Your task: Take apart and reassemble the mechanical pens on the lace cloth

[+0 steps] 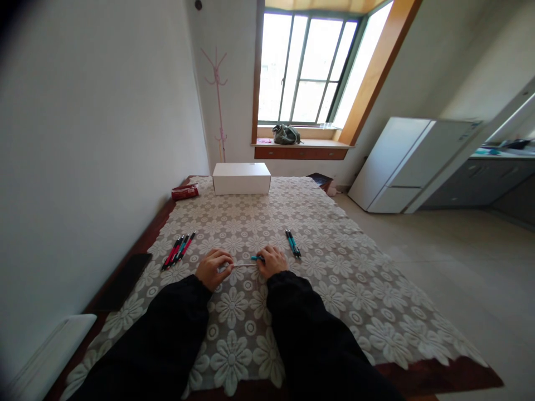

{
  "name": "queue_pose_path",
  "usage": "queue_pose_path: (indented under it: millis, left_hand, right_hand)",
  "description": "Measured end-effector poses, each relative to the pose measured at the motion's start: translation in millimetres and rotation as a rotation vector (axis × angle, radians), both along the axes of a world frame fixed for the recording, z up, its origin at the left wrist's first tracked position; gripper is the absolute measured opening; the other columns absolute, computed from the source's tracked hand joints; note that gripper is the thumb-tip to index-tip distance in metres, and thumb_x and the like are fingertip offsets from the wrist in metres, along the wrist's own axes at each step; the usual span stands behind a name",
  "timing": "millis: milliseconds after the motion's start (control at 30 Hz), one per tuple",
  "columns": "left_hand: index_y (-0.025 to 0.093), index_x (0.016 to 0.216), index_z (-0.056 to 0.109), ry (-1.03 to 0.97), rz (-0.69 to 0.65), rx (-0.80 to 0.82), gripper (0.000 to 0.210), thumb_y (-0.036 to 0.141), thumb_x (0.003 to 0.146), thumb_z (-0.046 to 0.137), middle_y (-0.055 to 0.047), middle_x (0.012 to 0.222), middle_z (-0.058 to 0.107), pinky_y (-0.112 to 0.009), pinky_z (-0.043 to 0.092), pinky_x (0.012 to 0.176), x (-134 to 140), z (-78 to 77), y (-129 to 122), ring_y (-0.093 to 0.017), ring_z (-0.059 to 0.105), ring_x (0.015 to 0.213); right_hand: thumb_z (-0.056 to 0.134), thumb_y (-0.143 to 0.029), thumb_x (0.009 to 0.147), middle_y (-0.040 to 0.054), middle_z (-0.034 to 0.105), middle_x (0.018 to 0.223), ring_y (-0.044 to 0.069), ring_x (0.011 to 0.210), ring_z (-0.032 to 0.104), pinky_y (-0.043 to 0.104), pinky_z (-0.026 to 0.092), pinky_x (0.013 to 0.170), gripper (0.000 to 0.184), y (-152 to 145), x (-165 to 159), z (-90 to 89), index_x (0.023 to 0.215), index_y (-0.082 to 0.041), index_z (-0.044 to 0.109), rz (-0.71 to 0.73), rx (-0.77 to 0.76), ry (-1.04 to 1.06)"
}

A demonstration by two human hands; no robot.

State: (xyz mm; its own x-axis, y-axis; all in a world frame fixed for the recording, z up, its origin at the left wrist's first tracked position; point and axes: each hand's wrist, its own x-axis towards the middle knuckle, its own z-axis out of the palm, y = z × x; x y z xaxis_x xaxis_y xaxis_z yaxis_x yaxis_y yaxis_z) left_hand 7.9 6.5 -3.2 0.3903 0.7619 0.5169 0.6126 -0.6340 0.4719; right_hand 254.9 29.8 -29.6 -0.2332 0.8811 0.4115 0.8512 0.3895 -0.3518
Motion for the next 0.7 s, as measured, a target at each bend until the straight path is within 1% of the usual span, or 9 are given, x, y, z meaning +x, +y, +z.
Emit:
queue_pose_path:
  millis: [100,167,333,400,700]
  left_hand:
    - [0.022,0.081,0.068,0.005,0.017,0.001,0.010,0.028,0.084,0.060,-0.004,0.094,0.068,-0.036,0.048,0.091,1,1.0,0,-0.020,0.058,0.099]
    - [0.023,0.082,0.068,0.009,0.027,0.003,0.010,0.028,0.083,0.060,-0.004,0.093,0.068,-0.036,0.048,0.091,1,1.6,-1,-0.020,0.058,0.098]
    - [0.023,0.083,0.068,0.024,0.029,0.004,0.010,0.030,0.083,0.061,-0.005,0.095,0.068,-0.037,0.048,0.091,1,1.2,-1,-0.021,0.058,0.100]
    - [0.023,0.083,0.068,0.032,0.024,0.005,0.010,0.030,0.084,0.060,-0.004,0.095,0.068,-0.037,0.048,0.091,0,0.7,-1,-0.021,0.058,0.101]
    - [0.023,0.081,0.069,0.062,-0.019,0.014,0.012,0.032,0.085,0.061,-0.004,0.094,0.069,-0.037,0.048,0.091,0,0.7,-1,-0.021,0.058,0.101]
  right_hand:
    - [0.062,-0.019,0.081,0.0061,0.064,0.093,0.025,0.096,0.053,0.038,0.039,0.085,0.009,-1,-1,2.3,0.087,-0.025,0.065,-0.002,-0.016,-0.016]
    - [0.060,-0.017,0.083,0.0053,0.065,0.094,0.023,0.095,0.054,0.037,0.038,0.085,0.010,-3,-3,6.2,0.089,-0.025,0.064,0.040,0.012,0.006]
    - [0.056,-0.025,0.089,0.0041,0.067,0.095,0.020,0.095,0.056,0.036,0.038,0.089,0.009,-10,-14,13.6,0.095,-0.025,0.064,0.288,0.074,0.027]
    - [0.055,-0.028,0.091,0.0043,0.067,0.093,0.020,0.093,0.057,0.035,0.039,0.088,0.010,-13,-18,14.0,0.095,-0.025,0.064,0.339,0.078,0.020]
    - [0.051,-0.034,0.094,0.0044,0.067,0.092,0.019,0.090,0.057,0.034,0.042,0.083,0.017,-14,-22,11.6,0.098,-0.024,0.064,0.421,0.085,0.000]
